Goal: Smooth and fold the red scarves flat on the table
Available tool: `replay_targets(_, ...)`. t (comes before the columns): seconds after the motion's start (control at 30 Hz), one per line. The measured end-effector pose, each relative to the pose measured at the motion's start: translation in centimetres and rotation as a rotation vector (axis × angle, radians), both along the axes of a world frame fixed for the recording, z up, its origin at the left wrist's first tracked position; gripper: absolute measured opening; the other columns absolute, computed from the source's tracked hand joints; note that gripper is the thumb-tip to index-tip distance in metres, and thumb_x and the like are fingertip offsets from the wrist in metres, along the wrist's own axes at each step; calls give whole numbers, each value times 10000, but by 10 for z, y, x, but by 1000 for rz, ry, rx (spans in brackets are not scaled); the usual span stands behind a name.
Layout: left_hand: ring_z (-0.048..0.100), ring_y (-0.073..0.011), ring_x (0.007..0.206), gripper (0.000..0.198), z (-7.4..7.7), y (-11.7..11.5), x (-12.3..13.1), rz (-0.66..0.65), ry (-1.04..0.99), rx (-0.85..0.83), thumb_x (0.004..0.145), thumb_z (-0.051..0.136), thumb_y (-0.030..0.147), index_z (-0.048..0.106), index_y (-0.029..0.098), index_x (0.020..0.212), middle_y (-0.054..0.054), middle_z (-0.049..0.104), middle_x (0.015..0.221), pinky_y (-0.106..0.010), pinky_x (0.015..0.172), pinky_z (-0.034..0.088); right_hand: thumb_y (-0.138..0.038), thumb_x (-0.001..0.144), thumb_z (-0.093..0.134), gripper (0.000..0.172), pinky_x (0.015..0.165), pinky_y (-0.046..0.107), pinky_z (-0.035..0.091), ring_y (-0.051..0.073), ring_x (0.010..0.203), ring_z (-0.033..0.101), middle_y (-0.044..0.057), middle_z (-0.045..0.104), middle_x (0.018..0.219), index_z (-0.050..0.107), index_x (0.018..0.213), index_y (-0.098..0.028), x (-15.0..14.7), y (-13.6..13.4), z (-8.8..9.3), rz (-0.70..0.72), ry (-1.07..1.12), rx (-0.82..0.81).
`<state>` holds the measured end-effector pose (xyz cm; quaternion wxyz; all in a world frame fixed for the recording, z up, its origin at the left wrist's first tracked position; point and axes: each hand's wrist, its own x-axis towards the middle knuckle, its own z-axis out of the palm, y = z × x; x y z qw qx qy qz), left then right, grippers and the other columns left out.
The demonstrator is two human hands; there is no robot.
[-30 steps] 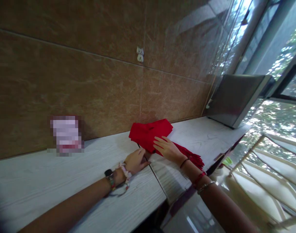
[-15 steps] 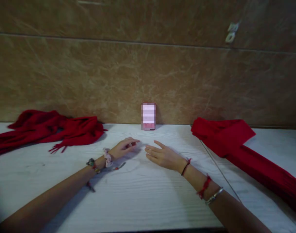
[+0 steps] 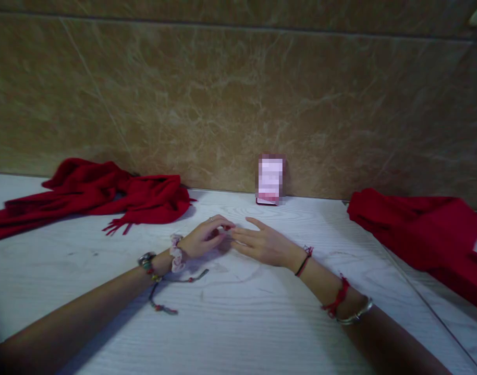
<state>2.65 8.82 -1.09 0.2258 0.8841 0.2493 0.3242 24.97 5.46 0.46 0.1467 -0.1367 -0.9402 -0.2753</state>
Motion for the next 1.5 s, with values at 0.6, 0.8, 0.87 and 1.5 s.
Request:
replay_targets(0.6,514,-131,780,159,1,-1,1,28,8,-112,758,437,153,507,164,900,-40,528,886,-220,614,457,-123,918,321,304,1015,429,327,140,1128,520,92,599,1189,552,1112,-165,0,-3,1,-7,-4,-22)
replay_targets(0.8,516,-124,755,139,2,-2,4,33,5,-142,748,443,128,510,166,863,-29,530,865,-218,616,452,-114,910,341,291,1003,428,347,150,1124,525,104,604,1179,554,1106,-146,-1,-4,1,9,5,-50)
replay_targets(0.87,508,-113,715,135,2,-2,3,51,12,-137,740,441,114,505,165,847,-22,524,851,-213,599,448,-119,908,354,279,992,433,358,166,1127,524,103,609,1172,561,1093,-143,0,-3,-1,1,10,-47)
replay_targets(1.5,509,-299,1054,356,16,53,-137,1255,306,115,874,389,341,549,181,1150,-145,544,1159,-416,822,412,-243,846,469,433,1008,427,343,229,1263,354,152,420,1352,451,1267,-141,-168,93,-13,-338,488,-460)
